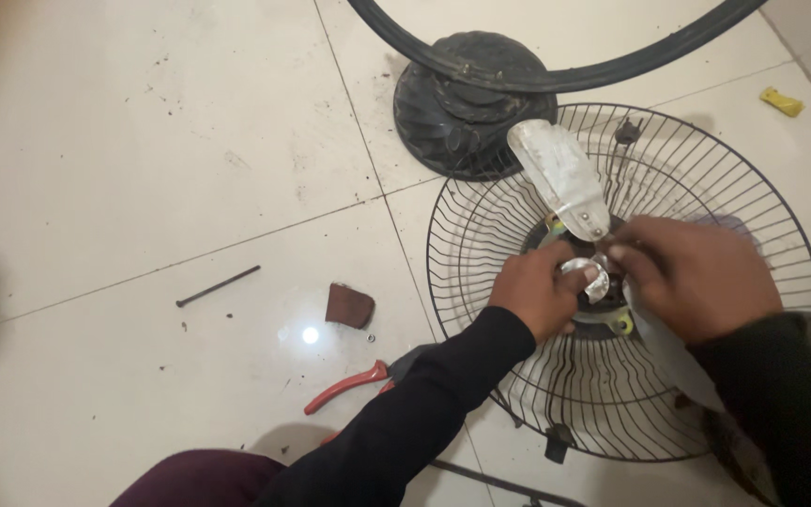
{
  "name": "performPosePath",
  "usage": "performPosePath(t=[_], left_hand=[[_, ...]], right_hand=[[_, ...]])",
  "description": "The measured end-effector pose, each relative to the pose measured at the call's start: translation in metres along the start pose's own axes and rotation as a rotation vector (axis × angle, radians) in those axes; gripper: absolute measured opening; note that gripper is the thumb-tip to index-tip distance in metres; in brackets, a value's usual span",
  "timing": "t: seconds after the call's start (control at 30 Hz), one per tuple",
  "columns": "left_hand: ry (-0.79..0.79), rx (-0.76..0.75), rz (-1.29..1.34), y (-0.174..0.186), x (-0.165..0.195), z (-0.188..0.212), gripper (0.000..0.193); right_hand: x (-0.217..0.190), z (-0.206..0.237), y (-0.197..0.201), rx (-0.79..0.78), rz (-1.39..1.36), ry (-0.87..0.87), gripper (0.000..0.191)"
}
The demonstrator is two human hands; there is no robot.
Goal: The person sits on the floor and works on a pedestal fan head, loosening and removing the fan blades from the central motor hub one at a time by hand, setting blades aside as they come free. A pair of pliers lies nearby on the floor.
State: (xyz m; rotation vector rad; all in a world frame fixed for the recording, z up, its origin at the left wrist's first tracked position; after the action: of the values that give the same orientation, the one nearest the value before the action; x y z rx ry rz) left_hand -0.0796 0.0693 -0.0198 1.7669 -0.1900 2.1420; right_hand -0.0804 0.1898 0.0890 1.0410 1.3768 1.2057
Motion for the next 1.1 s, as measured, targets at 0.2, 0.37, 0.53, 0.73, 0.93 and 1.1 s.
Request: performPosePath(t=[0.2,0.37,0.53,0.73,0.93,1.1], left_hand=[[-0.179,0.139,-0.242,0.011,0.010,-0.001,0.031],[-0.220,0.101,-0.207,0.017,0.013,0.001,0.037],[-0.208,0.103,-0.122,0.031,0.015,0.001,0.057],[-0.153,0.069,-0.091,0.024,0.005,0.001,0.045],[-0.273,0.083,-0.051,0.016,0.016,0.008,0.030],[-0.264,0.075,-0.018,0.013,0.021,0.012,0.024]], right_hand=[[0.029,0.024,-0.006,0.186,-0.805,-0.223,0.016],[0.016,0.024,-0.002,0.191,-0.394,-0.148,0.021],[0.008,0.024,-0.003,0.169,-0.329,-0.116,0.020],[0.003,0.025,-0.011,0.200,-0.098,-0.048,0.014],[0.009,0.022,-0.015,0.173,-0.045,-0.030,0.015],[-0.004,0.023,-0.009,0.266,0.022,0.005,0.016]])
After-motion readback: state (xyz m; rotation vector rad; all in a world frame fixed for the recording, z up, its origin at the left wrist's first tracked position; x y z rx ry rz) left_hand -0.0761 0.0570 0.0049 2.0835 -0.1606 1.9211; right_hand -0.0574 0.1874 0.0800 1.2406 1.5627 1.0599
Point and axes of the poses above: each hand's wrist, its own z-axis away from the middle knuckle, its own y-axis out of the back of the hand, x = y × z, the point moved 9 cm from there along -z, towards the middle knuckle, and after that the axes turned 5 degrees about z, right-handed, at the moved point
